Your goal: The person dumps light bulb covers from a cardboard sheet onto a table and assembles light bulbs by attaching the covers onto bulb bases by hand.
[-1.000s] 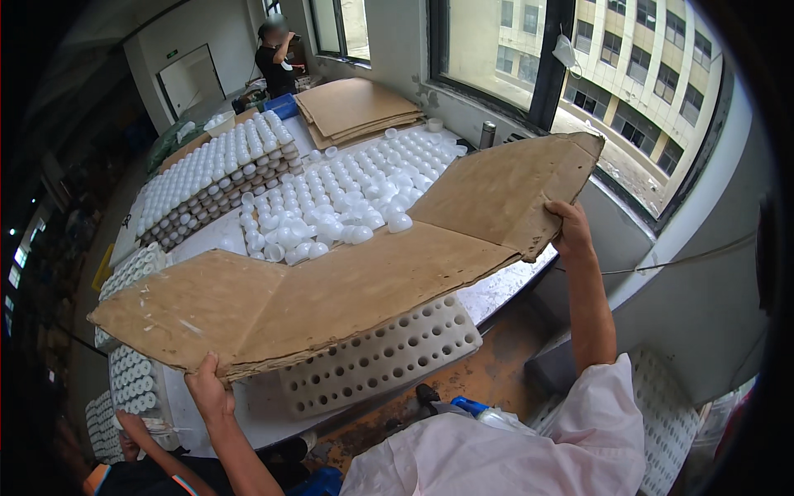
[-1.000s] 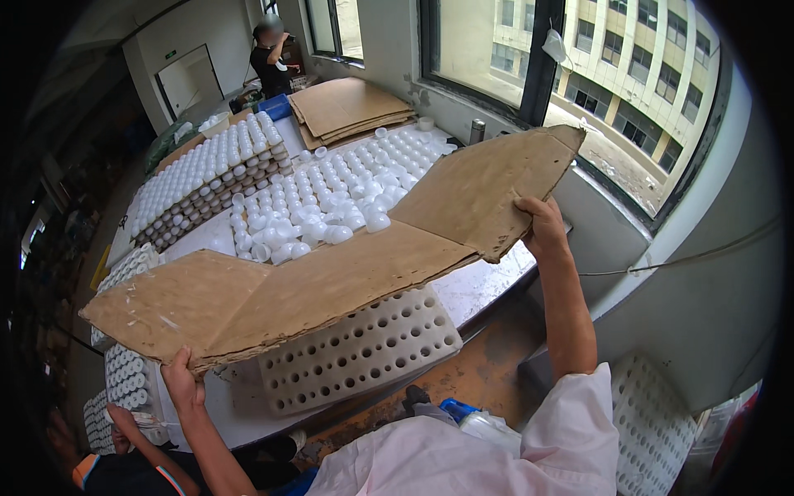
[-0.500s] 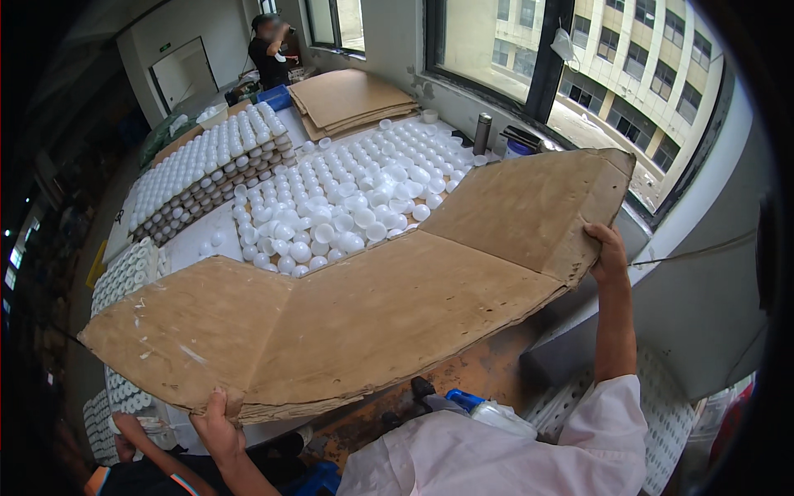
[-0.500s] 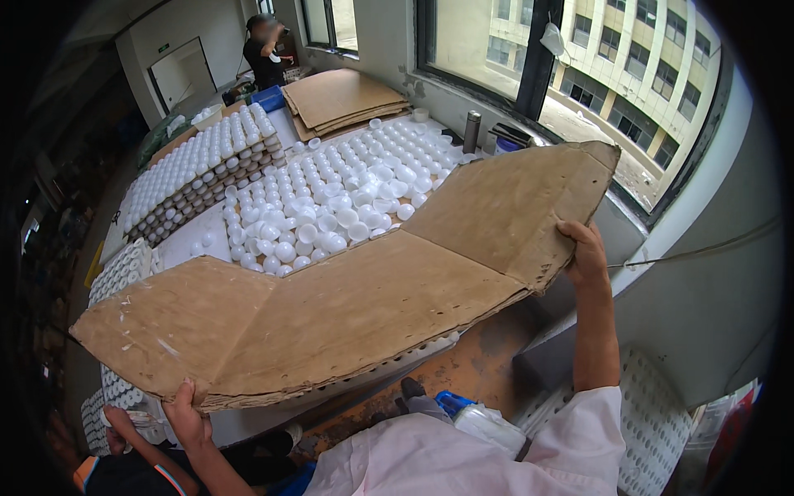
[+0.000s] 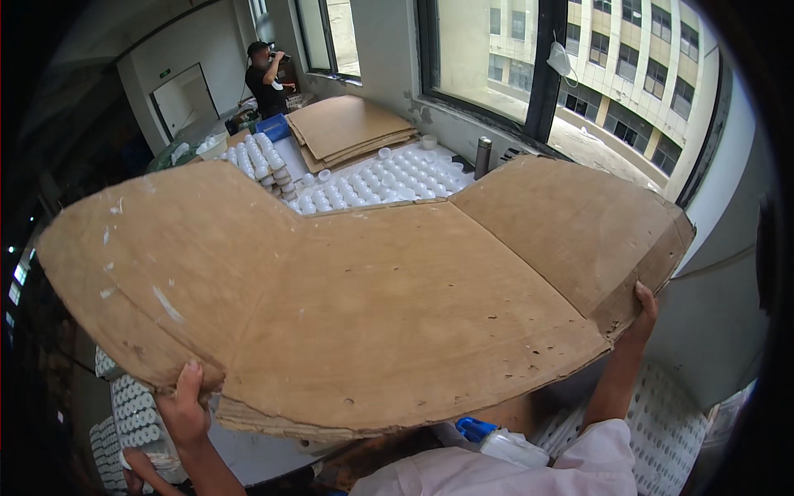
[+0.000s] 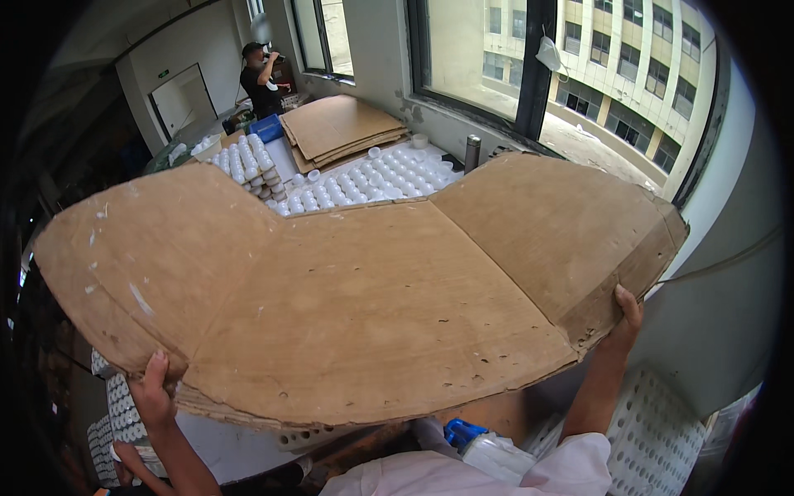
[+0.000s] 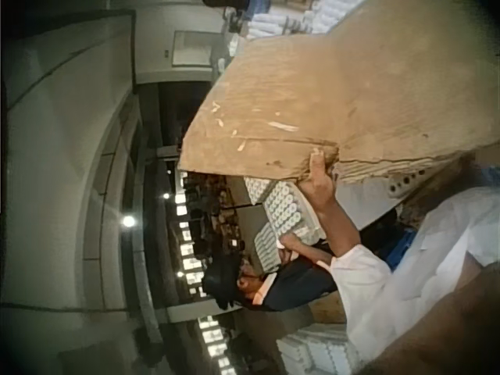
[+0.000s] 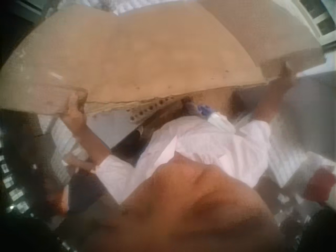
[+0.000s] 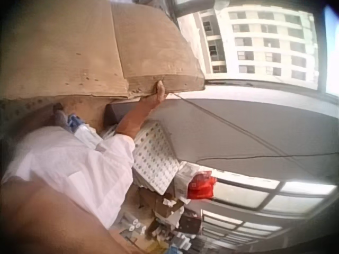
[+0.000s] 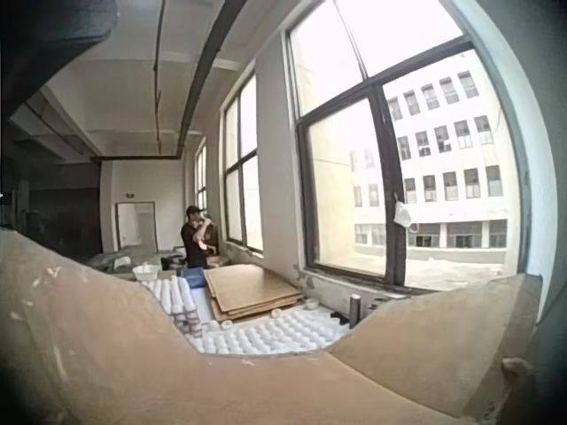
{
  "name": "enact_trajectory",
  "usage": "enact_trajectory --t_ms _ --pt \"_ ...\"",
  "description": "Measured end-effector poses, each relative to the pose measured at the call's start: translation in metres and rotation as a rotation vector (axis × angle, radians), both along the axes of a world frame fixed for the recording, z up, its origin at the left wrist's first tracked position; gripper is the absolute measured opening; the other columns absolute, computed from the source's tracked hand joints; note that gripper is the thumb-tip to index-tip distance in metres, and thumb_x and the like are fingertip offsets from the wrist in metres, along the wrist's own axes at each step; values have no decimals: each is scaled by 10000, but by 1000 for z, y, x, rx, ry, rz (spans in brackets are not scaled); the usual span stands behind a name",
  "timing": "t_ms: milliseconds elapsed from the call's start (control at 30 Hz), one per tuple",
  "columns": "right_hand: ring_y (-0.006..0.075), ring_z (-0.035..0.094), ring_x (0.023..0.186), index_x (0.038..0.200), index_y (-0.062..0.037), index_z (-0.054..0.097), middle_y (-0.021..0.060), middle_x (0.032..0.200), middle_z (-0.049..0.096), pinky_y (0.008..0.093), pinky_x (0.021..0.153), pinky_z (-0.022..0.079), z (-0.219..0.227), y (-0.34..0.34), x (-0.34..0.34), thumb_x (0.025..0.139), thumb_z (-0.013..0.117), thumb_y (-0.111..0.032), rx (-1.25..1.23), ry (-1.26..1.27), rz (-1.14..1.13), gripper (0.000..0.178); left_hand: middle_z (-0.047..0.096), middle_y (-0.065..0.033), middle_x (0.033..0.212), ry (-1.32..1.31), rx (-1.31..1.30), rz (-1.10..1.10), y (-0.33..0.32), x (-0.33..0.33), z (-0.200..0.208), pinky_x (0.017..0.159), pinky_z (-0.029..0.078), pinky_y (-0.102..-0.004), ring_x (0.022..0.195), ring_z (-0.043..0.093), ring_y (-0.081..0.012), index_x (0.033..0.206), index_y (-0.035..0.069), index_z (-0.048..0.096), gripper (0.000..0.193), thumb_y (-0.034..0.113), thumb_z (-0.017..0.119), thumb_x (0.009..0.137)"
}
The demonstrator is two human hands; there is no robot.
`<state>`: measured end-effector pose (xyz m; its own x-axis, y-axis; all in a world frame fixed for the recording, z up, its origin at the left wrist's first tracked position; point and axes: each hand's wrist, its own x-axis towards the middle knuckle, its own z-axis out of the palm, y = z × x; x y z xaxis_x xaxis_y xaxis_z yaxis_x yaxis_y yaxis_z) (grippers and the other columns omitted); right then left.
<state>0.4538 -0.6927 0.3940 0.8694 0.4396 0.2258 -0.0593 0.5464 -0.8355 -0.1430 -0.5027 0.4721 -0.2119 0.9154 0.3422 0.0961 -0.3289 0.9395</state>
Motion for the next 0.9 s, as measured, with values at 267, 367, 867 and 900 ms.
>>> enact_trajectory --t_ms 267,367,867,900 --pt "256 573 1077 1236 64 474 138 1179 564 381 949 469 -2 286 5 814 549 -91 393 46 79 455 614 -72 1064 -37 193 -382 332 121 172 787 512 -329 931 620 -194 1166 3 528 299 120 589 898" --pt "200 583 992 1119 53 556 101 1118 578 363 893 488 -19 513 40 883 601 -131 243 -251 84 302 490 -182 1304 -139 4 -162 397 178 199 979 410 -418 1210 483 -314 1387 2 337 744 331 699 826" --pt "220 663 753 1075 -47 647 108 884 673 336 710 527 -257 607 -31 772 662 -120 -701 -929 672 312 446 -292 1345 773 -807 566 165 26 -392 1055 337 -395 1278 417 -388 1246 -99 489 630 263 690 771" --pt "244 661 760 1074 -81 651 110 916 665 368 721 532 -279 598 -42 758 679 -140 -730 -990 657 323 464 -283 1333 800 -865 673 158 23 -402 1044 348 -397 1280 412 -388 1258 -97 476 670 321 684 777"
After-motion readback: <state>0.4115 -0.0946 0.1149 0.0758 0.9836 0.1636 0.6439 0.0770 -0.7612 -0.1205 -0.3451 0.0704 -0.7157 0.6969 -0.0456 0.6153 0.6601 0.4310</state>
